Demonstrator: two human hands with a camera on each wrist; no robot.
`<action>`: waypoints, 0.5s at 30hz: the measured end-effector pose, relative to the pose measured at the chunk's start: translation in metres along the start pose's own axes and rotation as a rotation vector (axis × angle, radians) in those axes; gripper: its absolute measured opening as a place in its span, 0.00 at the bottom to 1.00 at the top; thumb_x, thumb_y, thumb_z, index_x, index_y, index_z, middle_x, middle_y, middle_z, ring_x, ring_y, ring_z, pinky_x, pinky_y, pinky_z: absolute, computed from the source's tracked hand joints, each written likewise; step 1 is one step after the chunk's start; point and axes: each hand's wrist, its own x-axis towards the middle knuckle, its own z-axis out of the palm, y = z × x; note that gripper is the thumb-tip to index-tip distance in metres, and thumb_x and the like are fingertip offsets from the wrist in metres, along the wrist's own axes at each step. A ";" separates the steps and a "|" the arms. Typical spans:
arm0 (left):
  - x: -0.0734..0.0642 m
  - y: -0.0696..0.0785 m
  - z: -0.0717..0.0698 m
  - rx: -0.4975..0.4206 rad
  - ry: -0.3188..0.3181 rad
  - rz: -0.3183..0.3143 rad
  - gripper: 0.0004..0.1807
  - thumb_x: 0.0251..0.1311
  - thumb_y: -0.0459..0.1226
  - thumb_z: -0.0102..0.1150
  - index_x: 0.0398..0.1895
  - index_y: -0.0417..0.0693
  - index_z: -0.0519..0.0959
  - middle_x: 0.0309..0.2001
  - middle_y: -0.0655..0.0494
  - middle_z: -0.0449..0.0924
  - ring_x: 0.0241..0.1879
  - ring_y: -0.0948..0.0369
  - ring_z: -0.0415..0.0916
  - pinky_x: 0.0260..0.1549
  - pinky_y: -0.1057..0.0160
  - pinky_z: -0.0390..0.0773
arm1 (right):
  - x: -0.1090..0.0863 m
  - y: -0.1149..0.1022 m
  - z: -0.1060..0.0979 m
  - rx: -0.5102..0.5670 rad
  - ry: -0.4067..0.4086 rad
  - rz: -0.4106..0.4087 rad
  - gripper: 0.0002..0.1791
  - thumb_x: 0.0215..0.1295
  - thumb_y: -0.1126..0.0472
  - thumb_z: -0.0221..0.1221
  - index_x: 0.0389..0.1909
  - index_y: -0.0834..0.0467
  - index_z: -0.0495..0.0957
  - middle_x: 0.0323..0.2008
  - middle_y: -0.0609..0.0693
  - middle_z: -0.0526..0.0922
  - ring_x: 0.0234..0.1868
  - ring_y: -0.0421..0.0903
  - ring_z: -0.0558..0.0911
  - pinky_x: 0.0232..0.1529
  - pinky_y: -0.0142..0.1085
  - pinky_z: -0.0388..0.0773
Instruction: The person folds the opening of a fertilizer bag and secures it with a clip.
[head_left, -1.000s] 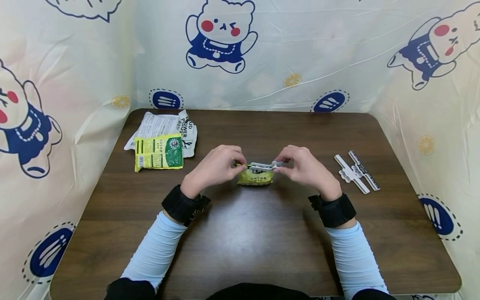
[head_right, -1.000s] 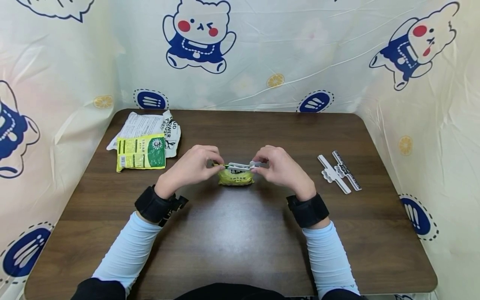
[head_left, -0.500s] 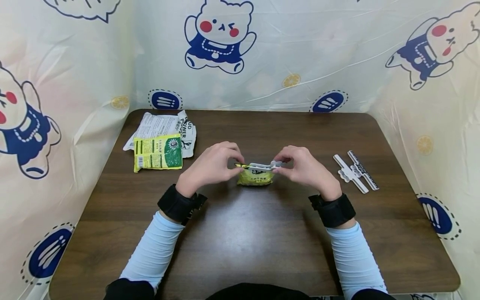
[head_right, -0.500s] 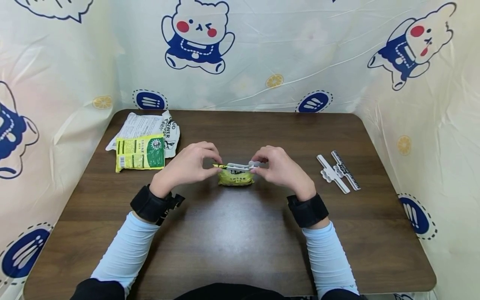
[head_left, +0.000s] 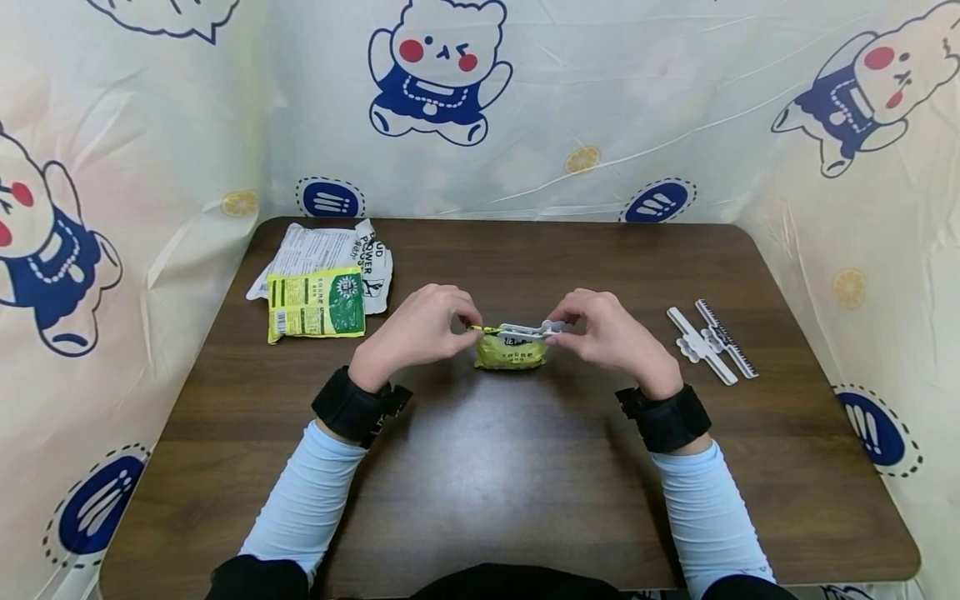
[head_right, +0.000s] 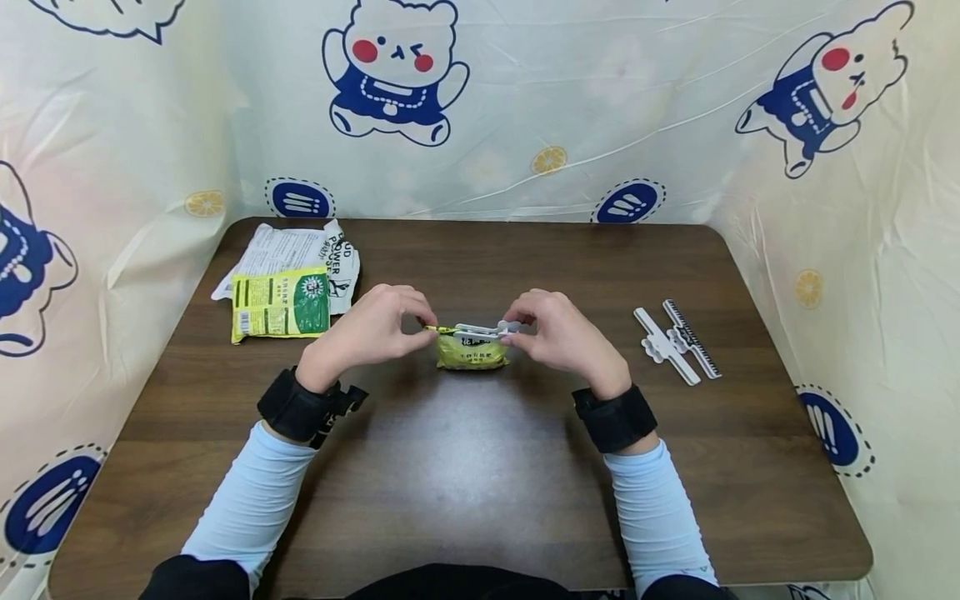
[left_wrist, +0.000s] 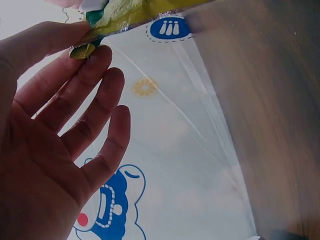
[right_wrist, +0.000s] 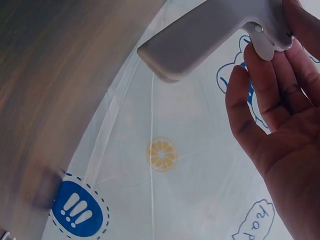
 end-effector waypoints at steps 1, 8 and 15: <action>0.000 0.000 0.000 0.000 0.003 0.004 0.03 0.60 0.37 0.72 0.35 0.48 0.91 0.36 0.55 0.89 0.33 0.59 0.79 0.36 0.55 0.79 | 0.000 0.000 0.000 -0.002 0.002 -0.004 0.09 0.58 0.65 0.76 0.39 0.59 0.88 0.35 0.54 0.86 0.36 0.53 0.81 0.38 0.48 0.83; 0.002 -0.001 0.004 -0.005 0.015 0.032 0.03 0.60 0.34 0.70 0.34 0.46 0.91 0.35 0.53 0.89 0.35 0.51 0.82 0.36 0.52 0.79 | 0.001 0.001 0.001 -0.010 0.017 -0.031 0.09 0.58 0.66 0.76 0.39 0.60 0.87 0.35 0.54 0.86 0.35 0.56 0.81 0.36 0.47 0.82; 0.003 0.003 0.005 -0.005 0.005 0.038 0.03 0.60 0.34 0.70 0.35 0.46 0.91 0.36 0.53 0.89 0.36 0.51 0.83 0.36 0.53 0.80 | 0.001 -0.001 0.003 -0.001 0.022 -0.043 0.09 0.58 0.67 0.75 0.39 0.60 0.88 0.34 0.54 0.86 0.35 0.54 0.80 0.35 0.48 0.82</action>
